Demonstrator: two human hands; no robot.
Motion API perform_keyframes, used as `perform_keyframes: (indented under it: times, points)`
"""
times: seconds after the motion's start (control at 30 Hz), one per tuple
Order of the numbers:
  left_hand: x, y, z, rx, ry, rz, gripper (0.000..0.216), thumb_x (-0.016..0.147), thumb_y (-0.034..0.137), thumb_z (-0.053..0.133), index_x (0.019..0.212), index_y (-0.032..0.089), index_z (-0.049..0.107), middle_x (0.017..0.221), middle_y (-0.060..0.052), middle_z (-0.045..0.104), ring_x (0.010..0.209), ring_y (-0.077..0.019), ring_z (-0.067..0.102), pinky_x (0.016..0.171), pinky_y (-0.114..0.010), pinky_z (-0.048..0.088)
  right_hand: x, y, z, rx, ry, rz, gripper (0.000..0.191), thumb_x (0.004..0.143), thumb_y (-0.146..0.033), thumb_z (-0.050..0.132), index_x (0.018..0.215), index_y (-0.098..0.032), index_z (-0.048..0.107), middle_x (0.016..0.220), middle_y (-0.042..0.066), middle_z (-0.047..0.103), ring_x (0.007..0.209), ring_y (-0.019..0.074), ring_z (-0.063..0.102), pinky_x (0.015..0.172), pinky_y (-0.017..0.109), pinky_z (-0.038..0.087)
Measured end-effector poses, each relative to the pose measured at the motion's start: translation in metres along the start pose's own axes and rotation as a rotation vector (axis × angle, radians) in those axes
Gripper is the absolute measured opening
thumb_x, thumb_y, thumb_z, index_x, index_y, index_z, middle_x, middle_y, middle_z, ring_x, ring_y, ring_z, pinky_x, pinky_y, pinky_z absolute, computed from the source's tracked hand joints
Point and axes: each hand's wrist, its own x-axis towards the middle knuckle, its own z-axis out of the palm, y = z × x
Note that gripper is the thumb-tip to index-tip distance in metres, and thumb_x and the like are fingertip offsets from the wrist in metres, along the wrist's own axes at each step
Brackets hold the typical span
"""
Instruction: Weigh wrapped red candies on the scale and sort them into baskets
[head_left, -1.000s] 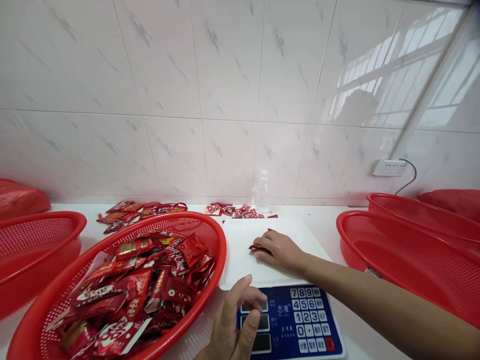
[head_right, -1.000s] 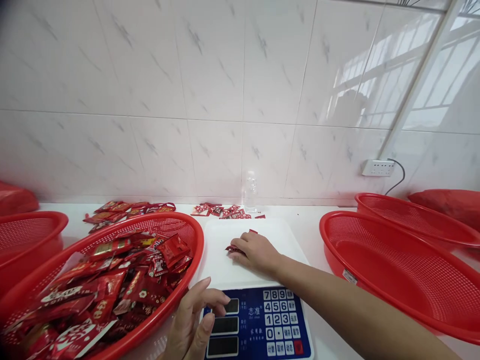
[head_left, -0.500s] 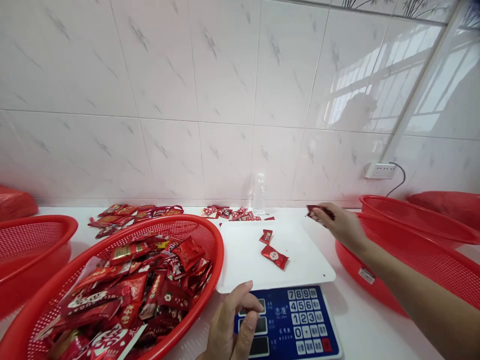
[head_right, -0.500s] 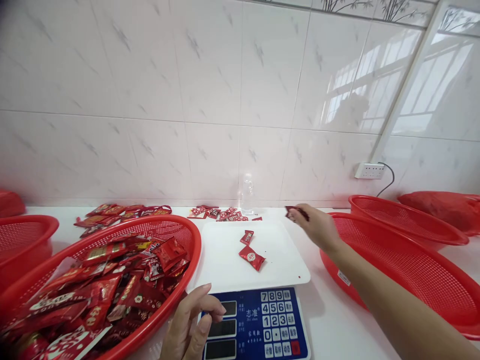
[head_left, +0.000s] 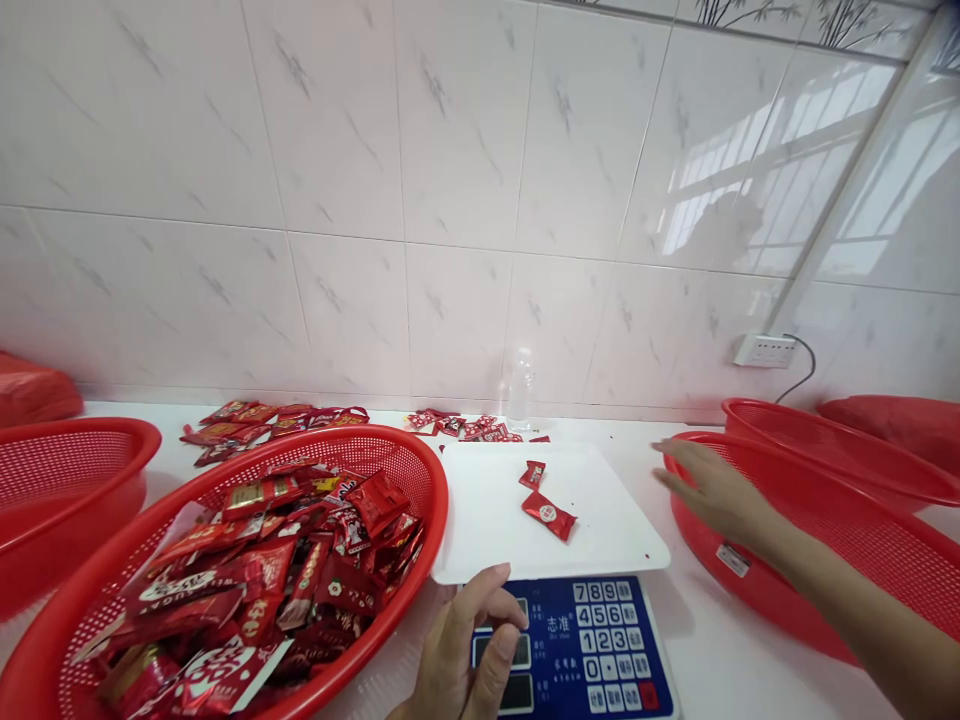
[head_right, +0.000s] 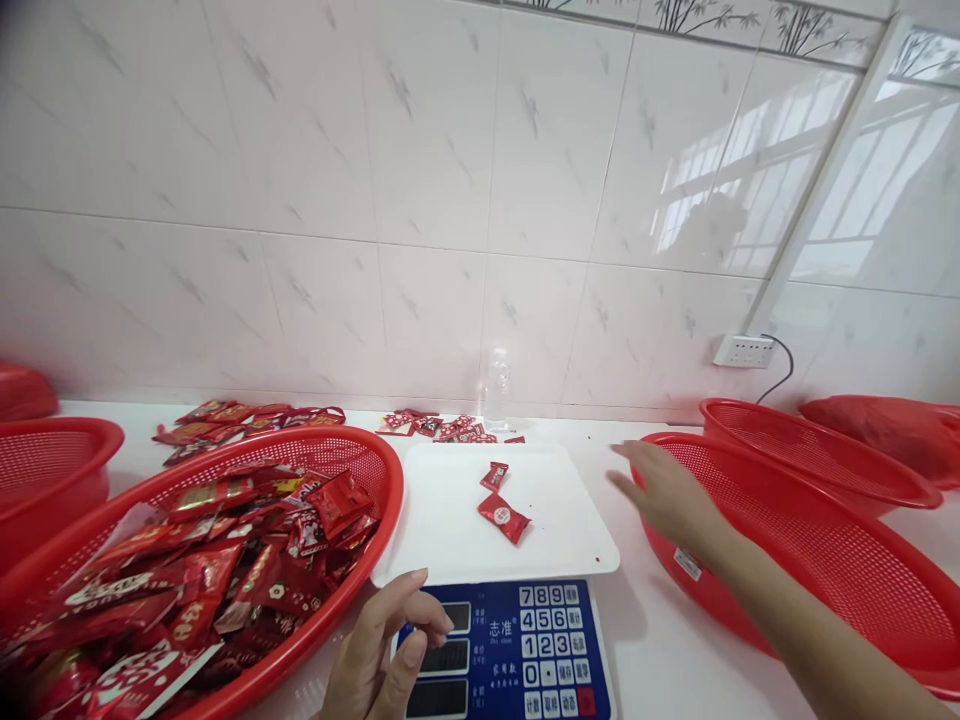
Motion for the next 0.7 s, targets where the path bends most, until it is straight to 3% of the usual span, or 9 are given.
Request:
perform_keyframes:
  times: [0.13,0.23,0.33,0.47,0.7]
  points:
    - [0.001,-0.003,-0.003,0.033,-0.002,0.035,0.041,0.098,0.022,0.042,0.138,0.026,0.039,0.086,-0.003,0.067,0.074,-0.0151,0.065,0.07,-0.026,0.055,0.016,-0.072,0.036,0.065,-0.351,-0.281,0.066,0.084,-0.064,0.053,0.142,-0.037,0.04,0.155,0.003,0.029,0.143,0.0289,0.024,0.111,0.048,0.032]
    - [0.001,-0.004,-0.002,0.072,-0.013,0.042,0.041,0.097,0.021,0.041,0.138,0.026,0.038,0.085,-0.003,0.067,0.074,-0.0149,0.065,0.07,-0.025,0.054,0.029,-0.114,0.061,0.085,-0.479,-0.385,0.076,0.079,-0.069,0.056,0.146,-0.038,0.035,0.158,0.005,0.023,0.144,0.0322,0.018,0.112,0.049,0.027]
    - [0.0,-0.004,-0.002,0.112,-0.035,0.013,0.041,0.098,0.02,0.041,0.137,0.027,0.037,0.086,-0.003,0.067,0.075,-0.0148,0.065,0.07,-0.025,0.053,0.043,-0.135,0.079,0.078,-0.469,-0.398,0.063,0.088,-0.061,0.049,0.142,-0.029,0.043,0.149,0.012,0.037,0.137,0.0303,0.034,0.108,0.048,0.033]
    - [0.001,-0.003,-0.003,0.128,-0.061,0.016,0.04,0.098,0.021,0.04,0.138,0.025,0.035,0.084,-0.002,0.066,0.074,-0.0148,0.065,0.07,-0.025,0.053,0.053,-0.142,0.091,0.05,-0.382,-0.346,0.033,0.094,-0.042,0.052,0.115,-0.019,0.06,0.12,0.008,0.059,0.107,0.0203,0.058,0.092,0.042,0.047]
    - [0.001,-0.005,0.0,0.15,-0.085,0.141,0.039,0.099,0.026,0.039,0.138,0.023,0.033,0.078,-0.002,0.065,0.068,-0.0146,0.064,0.068,-0.025,0.053,0.037,-0.13,0.081,0.038,-0.303,-0.282,0.019,0.095,-0.035,0.051,0.094,-0.018,0.061,0.093,0.001,0.061,0.071,0.0102,0.059,0.068,0.027,0.05]
